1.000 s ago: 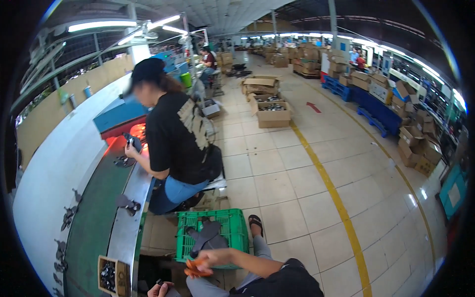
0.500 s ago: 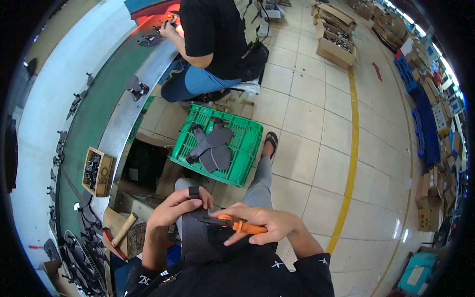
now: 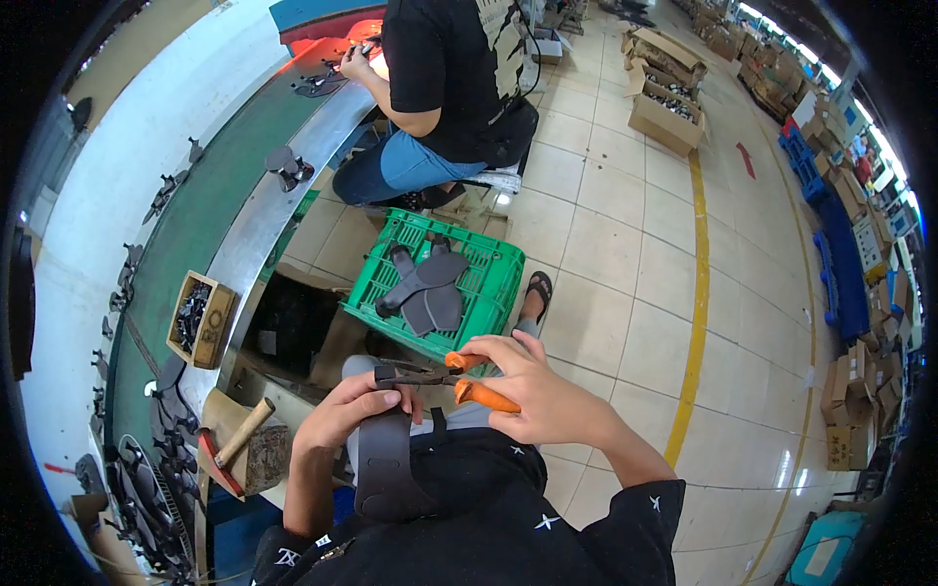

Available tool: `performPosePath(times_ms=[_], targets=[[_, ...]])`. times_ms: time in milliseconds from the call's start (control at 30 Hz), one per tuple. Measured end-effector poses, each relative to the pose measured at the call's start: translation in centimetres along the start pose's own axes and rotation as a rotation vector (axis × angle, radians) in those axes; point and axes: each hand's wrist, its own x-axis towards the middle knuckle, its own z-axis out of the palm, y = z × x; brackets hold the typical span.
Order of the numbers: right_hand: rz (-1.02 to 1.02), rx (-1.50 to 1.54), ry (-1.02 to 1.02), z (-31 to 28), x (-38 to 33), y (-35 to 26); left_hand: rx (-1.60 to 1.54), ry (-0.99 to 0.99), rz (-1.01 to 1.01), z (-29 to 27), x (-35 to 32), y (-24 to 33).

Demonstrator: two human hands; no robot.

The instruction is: Manually assembling and hammering shoe upper components in a factory environment.

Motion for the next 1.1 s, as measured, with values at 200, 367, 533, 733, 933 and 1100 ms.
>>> performPosePath(times_ms=[200, 367, 533, 733, 933, 1100], targets=[[-0.022, 0.055, -0.02, -0.1, -0.7, -2.0, -0.024, 0.015, 0.038, 0.7, -1.6, -1.3], [-0.066, -0.017, 0.0, 0.4, -0.8, -3.9, -0.017, 0.047, 0.065, 1.2, -2.7, -1.8], [-0.014, -0.033, 0.019, 1.7, -1.6, -4.9, -0.029, 0.053, 0.067, 1.8, -3.6, -2.4], [0.069, -0.097, 0.004, 2.2, -1.5, -6.2, 0.014, 0.17, 0.102, 2.5, -4.5, -2.6], [0.043, -0.092, -0.001, 1.9, -1.0, -6.7, 0.129, 0.223, 0.086, 2.3, -5.1, -1.3], [-0.029, 0.1, -0.145, -0.4, -0.3, -5.4, 0.001, 0.222, 0.031, 1.9, -5.9, -0.8]])
